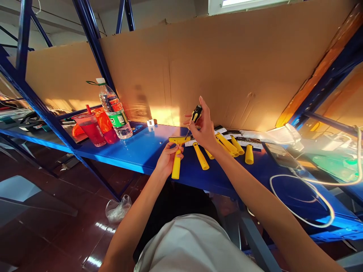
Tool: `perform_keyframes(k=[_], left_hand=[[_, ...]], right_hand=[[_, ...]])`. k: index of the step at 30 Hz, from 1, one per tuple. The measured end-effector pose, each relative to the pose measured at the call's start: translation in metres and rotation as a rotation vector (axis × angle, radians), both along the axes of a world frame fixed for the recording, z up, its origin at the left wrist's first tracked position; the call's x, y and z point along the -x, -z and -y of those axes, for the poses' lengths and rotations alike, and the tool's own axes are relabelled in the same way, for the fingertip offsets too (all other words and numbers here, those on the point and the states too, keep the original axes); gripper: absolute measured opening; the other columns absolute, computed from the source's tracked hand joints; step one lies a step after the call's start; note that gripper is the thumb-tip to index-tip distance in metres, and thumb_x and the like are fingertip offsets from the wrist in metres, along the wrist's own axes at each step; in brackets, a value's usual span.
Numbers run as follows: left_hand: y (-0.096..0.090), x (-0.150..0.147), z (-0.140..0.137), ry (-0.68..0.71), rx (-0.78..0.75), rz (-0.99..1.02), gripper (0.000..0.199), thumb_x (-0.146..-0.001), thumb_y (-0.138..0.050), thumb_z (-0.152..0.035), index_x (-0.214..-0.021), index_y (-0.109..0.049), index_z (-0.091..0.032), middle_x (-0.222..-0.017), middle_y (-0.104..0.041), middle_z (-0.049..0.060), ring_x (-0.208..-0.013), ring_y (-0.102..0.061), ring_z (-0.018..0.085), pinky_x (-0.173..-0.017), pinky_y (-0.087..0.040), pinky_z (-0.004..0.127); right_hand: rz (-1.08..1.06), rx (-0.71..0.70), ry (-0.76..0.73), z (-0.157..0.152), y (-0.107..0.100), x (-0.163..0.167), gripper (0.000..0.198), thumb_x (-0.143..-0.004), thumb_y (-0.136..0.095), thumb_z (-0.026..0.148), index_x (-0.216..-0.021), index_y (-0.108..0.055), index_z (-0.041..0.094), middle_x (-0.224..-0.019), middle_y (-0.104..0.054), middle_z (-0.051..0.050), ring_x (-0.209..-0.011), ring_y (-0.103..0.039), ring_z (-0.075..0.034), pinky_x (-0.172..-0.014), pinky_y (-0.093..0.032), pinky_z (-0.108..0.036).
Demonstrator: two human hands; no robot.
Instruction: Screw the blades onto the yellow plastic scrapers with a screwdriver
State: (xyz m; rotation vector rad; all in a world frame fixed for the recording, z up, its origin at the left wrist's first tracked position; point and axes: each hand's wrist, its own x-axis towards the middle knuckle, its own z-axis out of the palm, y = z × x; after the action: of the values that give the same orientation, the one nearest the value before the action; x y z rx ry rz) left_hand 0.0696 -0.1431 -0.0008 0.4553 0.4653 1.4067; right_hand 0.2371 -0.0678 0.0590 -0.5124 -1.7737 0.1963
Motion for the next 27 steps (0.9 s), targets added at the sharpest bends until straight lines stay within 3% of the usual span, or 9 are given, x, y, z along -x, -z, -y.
perform_keyframes(k=[6,14,17,21,27], left_hand=[[0.001,0.0006,-0.0006,-0.003,-0.003,-0.016,0.045,-0.074,-0.083,0.005,-0.104,-0.062,-0.022,-0.105,-0.069,0.007,-0.083,-0.067,0.015,-0.057,-0.039,0.018],[0.005,0.0008,-0.0034,-0.035,-0.015,-0.008,0.046,-0.075,-0.083,0.004,-0.106,-0.06,-0.021,-0.105,-0.07,0.008,-0.08,-0.068,0.014,-0.057,-0.041,0.017],[0.0048,0.0005,-0.0034,-0.038,-0.004,0.003,0.046,-0.076,-0.081,0.005,-0.106,-0.059,-0.022,-0.105,-0.07,0.008,-0.08,-0.068,0.014,-0.057,-0.041,0.017],[0.003,0.0004,-0.0022,-0.04,-0.005,0.005,0.045,-0.077,-0.081,0.006,-0.106,-0.059,-0.021,-0.109,-0.07,0.01,-0.081,-0.068,0.014,-0.057,-0.042,0.017],[0.0018,-0.0002,-0.0015,-0.044,0.007,-0.002,0.043,-0.077,-0.079,0.006,-0.105,-0.06,-0.021,-0.11,-0.07,0.01,-0.081,-0.068,0.015,-0.056,-0.042,0.018]], right_hand=[[-0.039,0.002,0.125,-0.0032,-0.0053,-0.0016,0.081,-0.105,-0.063,0.069,-0.175,-0.035,0.038,-0.147,-0.068,-0.013,-0.088,-0.074,-0.022,-0.072,-0.072,-0.042],[-0.037,0.048,-0.048,-0.0031,-0.0025,-0.0027,0.078,-0.11,-0.058,0.064,-0.177,-0.028,0.036,-0.123,-0.077,-0.008,-0.099,-0.081,-0.025,-0.088,-0.073,-0.046],[-0.048,0.032,-0.024,-0.003,-0.0034,-0.003,0.07,-0.109,-0.06,0.066,-0.169,-0.039,0.035,-0.119,-0.076,-0.008,-0.095,-0.08,-0.025,-0.084,-0.074,-0.046],[-0.091,0.006,0.082,-0.0063,-0.0052,-0.0035,0.069,-0.102,-0.072,0.069,-0.16,-0.056,0.036,-0.131,-0.073,-0.009,-0.095,-0.076,-0.024,-0.077,-0.074,-0.043],[-0.082,0.08,-0.101,-0.0055,-0.0029,-0.0034,0.076,-0.112,-0.059,0.059,-0.178,-0.027,0.039,-0.132,-0.076,-0.01,-0.105,-0.082,-0.026,-0.092,-0.074,-0.047]])
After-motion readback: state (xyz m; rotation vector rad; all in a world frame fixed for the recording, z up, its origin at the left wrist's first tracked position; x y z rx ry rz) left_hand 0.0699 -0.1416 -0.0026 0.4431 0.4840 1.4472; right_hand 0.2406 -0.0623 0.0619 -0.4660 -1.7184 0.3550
